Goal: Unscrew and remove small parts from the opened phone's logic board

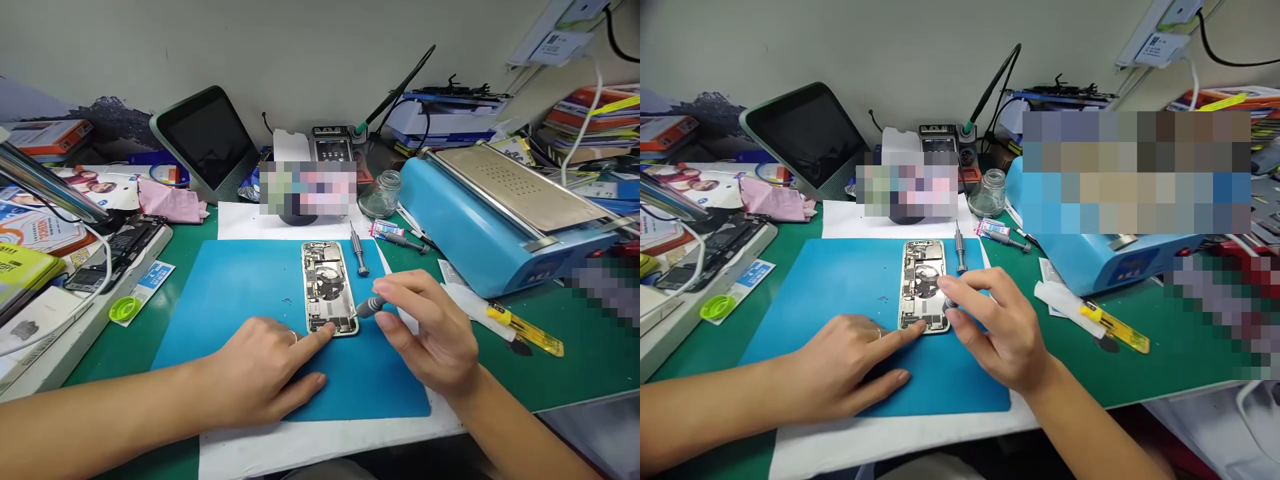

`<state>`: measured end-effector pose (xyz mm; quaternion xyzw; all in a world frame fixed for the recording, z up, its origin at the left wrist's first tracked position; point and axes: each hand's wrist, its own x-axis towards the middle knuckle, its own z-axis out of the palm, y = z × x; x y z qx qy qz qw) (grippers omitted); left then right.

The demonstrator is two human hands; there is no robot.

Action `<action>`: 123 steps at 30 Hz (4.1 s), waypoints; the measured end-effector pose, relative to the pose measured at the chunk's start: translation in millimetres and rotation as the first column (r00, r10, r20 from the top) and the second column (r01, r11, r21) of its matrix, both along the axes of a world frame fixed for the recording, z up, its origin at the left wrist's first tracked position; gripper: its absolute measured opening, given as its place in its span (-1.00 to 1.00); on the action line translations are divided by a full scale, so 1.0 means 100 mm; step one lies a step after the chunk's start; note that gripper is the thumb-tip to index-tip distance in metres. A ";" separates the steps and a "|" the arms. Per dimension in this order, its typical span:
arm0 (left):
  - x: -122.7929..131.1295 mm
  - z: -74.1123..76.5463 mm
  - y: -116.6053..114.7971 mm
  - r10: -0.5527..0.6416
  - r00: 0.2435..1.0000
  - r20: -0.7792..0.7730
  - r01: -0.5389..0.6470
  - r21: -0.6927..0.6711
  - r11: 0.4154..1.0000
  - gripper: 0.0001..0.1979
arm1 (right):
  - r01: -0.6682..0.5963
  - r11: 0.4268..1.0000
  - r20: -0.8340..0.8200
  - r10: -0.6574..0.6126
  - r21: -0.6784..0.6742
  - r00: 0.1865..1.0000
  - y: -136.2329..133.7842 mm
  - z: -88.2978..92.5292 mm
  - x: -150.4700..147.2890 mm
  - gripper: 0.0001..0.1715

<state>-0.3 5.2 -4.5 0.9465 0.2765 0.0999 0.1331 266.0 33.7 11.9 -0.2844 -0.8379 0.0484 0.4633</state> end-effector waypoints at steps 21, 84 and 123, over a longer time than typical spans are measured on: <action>0.00 0.03 0.01 0.006 0.999 -0.034 -0.006 -0.026 1.000 -0.52 | -0.063 0.995 -0.031 0.061 -0.074 0.998 0.02 -0.06 0.02 -0.28; 0.00 0.11 0.05 0.007 0.991 -0.132 -0.018 -0.080 0.997 -0.43 | -0.096 0.993 0.061 0.092 0.064 0.994 0.02 -0.13 -0.22 0.02; -0.01 0.08 0.05 -0.003 0.994 -0.112 -0.004 -0.061 0.998 -0.45 | -0.177 0.984 0.109 0.175 0.005 0.979 0.05 -0.12 -0.21 0.00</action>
